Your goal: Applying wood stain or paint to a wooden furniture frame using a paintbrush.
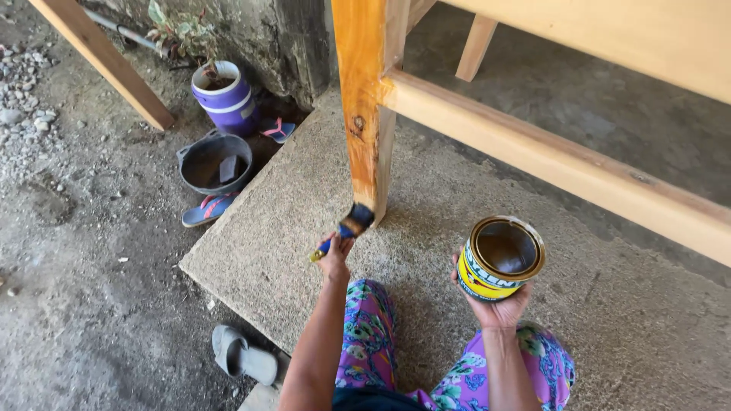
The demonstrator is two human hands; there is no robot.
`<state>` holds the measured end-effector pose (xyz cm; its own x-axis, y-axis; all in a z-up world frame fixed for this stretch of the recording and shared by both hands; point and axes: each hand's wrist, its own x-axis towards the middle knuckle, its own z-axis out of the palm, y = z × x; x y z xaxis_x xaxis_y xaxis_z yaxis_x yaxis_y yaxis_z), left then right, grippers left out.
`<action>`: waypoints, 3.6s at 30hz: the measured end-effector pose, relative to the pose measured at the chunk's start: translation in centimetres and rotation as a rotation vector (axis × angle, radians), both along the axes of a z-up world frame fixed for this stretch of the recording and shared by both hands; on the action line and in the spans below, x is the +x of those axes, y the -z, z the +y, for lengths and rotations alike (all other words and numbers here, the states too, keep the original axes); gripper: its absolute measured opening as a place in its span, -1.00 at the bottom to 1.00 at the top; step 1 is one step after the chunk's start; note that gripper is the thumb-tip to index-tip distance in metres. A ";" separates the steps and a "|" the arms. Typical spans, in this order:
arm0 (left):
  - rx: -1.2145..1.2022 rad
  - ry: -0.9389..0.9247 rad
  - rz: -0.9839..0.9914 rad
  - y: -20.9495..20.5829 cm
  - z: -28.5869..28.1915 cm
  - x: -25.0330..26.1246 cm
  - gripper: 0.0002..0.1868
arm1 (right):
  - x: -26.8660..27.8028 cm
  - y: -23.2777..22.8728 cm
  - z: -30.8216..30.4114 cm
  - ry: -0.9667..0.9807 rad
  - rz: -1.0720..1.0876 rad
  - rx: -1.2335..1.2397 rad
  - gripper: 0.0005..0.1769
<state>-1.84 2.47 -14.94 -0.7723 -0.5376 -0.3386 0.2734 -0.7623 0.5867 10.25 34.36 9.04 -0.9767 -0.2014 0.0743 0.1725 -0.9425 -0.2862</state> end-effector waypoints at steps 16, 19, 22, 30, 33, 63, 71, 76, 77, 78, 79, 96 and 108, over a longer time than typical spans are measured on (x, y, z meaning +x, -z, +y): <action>-0.312 0.022 0.337 -38.5 -3.1 2.4 -0.87 | -0.2 1.1 0.8 0.047 -0.072 -0.039 0.24; -0.399 -0.018 0.453 -42.9 -3.7 2.2 -0.86 | 0.1 1.1 1.1 0.039 -0.049 -0.033 0.22; -0.416 0.005 0.595 -46.3 -4.4 2.7 -0.85 | -0.2 1.0 1.5 0.073 -0.073 -0.042 0.21; -0.364 -0.089 0.849 -51.0 -3.8 2.7 -0.74 | 0.3 0.9 2.2 0.057 -0.004 -0.078 0.23; -0.339 -0.100 0.667 -43.8 -2.3 0.3 -0.76 | 0.4 0.3 2.2 0.062 0.020 -0.040 0.22; -0.684 -0.038 0.493 -54.4 -2.9 2.4 -0.94 | 1.0 0.9 2.5 0.102 -0.041 -0.016 0.11; -0.433 -0.142 0.812 -50.2 -2.3 1.2 -0.78 | 0.4 0.8 2.5 0.143 -0.126 0.002 0.14; -0.329 -0.104 0.545 -39.3 0.5 1.2 -0.74 | 0.3 0.8 2.2 0.128 -0.077 0.014 0.16; -0.311 -0.101 0.508 -36.8 0.7 1.3 -0.76 | 0.4 0.9 2.2 0.109 -0.085 -0.003 0.16; -0.292 -0.100 0.473 -34.5 0.8 1.3 -0.77 | 0.3 1.0 2.2 0.090 -0.089 -0.019 0.17; -0.289 -0.100 0.472 -32.4 0.6 1.6 -0.77 | 0.4 1.0 2.1 0.090 -0.090 -0.016 0.17; -0.813 0.194 -0.219 -30.5 -1.7 0.8 -0.90 | 1.7 1.0 2.9 0.093 -0.094 -0.040 0.16; -0.538 -0.170 0.862 -46.4 -3.1 4.7 -0.90 | 1.2 1.4 3.4 0.108 -0.061 0.069 0.19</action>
